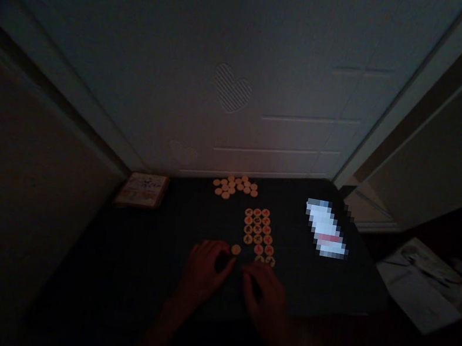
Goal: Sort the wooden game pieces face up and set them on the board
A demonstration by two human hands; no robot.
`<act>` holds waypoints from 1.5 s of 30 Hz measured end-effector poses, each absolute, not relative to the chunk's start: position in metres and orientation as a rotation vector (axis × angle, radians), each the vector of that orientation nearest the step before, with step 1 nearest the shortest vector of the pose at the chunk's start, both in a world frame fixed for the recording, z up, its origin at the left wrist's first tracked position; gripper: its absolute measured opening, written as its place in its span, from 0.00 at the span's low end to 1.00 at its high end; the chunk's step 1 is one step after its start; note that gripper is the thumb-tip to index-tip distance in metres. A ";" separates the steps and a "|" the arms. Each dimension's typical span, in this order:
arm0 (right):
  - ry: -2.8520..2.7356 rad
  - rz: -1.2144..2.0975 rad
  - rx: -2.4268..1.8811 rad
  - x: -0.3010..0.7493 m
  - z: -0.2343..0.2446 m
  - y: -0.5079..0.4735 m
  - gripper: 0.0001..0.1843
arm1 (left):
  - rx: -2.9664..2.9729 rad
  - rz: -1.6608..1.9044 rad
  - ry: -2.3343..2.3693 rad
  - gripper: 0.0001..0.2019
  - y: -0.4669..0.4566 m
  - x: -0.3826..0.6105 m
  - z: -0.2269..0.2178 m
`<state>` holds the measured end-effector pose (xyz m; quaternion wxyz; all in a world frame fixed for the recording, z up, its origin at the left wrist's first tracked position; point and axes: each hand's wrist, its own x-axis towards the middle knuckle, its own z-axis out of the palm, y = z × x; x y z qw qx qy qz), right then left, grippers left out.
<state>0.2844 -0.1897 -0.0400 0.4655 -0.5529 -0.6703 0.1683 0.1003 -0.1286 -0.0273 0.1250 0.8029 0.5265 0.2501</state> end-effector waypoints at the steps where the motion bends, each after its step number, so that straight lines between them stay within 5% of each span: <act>1: -1.649 0.414 -1.356 0.285 -0.040 -0.189 0.11 | 2.329 0.736 1.549 0.08 -0.129 0.102 -0.028; 4: -1.654 0.409 -1.355 0.286 -0.042 -0.189 0.12 | 2.335 0.760 1.549 0.15 -0.128 0.108 -0.030; 9: -1.639 0.399 -1.361 0.285 -0.045 -0.191 0.11 | 2.333 0.786 1.393 0.07 -0.126 0.110 -0.038; 21: -1.713 0.445 -1.310 0.284 -0.045 -0.190 0.14 | 1.849 1.055 0.975 0.09 -0.130 0.101 -0.037; 45: -1.804 0.526 -1.238 0.290 -0.054 -0.189 0.21 | 1.781 0.852 1.075 0.14 -0.133 0.098 -0.029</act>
